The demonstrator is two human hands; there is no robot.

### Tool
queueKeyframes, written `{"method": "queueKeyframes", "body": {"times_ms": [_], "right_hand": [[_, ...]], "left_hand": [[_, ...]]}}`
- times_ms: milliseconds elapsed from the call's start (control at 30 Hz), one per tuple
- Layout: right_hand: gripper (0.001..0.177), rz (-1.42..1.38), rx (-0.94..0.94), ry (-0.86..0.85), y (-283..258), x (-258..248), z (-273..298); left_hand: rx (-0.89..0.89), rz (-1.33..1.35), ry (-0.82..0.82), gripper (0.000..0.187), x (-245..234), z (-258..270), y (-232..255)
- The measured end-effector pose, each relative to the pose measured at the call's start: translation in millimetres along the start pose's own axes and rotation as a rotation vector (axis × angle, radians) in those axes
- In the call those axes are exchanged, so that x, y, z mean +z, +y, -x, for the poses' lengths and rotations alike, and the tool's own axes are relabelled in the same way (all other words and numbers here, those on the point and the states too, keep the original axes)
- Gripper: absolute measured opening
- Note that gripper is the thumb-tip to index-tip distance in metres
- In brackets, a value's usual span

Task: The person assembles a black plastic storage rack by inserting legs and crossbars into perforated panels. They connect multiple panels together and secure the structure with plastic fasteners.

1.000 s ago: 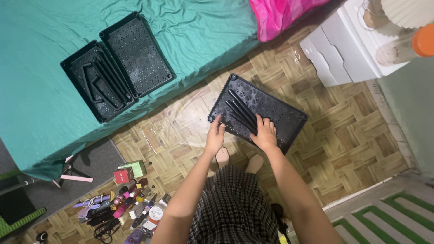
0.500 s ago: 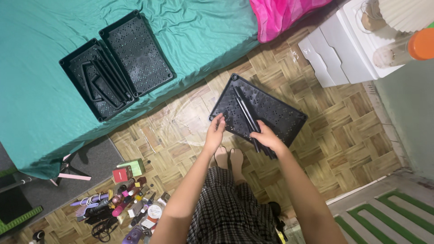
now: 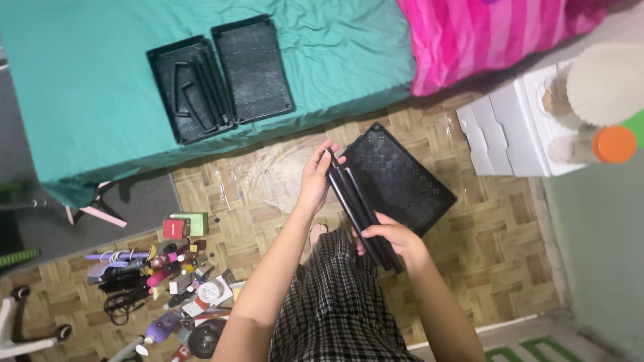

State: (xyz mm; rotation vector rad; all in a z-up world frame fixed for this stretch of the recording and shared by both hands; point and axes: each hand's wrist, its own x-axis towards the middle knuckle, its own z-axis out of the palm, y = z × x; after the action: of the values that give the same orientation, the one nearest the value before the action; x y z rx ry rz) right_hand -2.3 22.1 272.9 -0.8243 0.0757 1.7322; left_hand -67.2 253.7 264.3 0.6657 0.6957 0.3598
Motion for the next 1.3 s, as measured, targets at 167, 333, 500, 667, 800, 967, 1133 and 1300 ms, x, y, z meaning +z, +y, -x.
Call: {"method": "queueKeyframes", "body": {"times_ms": [167, 333, 500, 667, 800, 967, 1133, 1300], "right_hand": [[0.051, 0.036, -0.028, 0.016, -24.8, 57.2, -27.7], [0.048, 0.067, -0.008, 0.055, -42.8, 114.0, -86.3], [0.046, 0.059, -0.029, 0.0, -48.6, 170.2, -166.8], [0.044, 0.055, -0.013, -0.022, -46.2, 214.3, -248.4], [0.041, 0.042, -0.024, 0.04, -48.7, 232.9, -301.8], [0.043, 0.023, -0.089, 0.089, -73.7, 229.0, -358.3], [0.038, 0.031, -0.14, 0.2, -105.7, 187.7, -425.0], [0.041, 0.123, -0.083, 0.356, -138.2, 142.0, -495.6]], "left_hand": [[0.111, -0.016, 0.001, 0.037, -41.2, 3.2, 15.2], [0.177, -0.083, 0.094, 0.033, -81.9, -3.7, 53.7], [0.144, -0.064, 0.165, 0.059, -118.8, -1.4, 125.2], [0.128, -0.188, 0.198, 0.077, -178.6, -6.0, 183.6], [-0.004, -0.122, 0.17, 0.088, -215.9, -17.7, 210.7], [-0.19, -0.178, 0.115, 0.086, -233.6, -34.9, 235.0], [-0.294, -0.217, 0.043, 0.088, -249.8, -80.4, 250.5], [-0.304, -0.328, 0.075, 0.091, -281.5, -158.5, 217.3]]}}
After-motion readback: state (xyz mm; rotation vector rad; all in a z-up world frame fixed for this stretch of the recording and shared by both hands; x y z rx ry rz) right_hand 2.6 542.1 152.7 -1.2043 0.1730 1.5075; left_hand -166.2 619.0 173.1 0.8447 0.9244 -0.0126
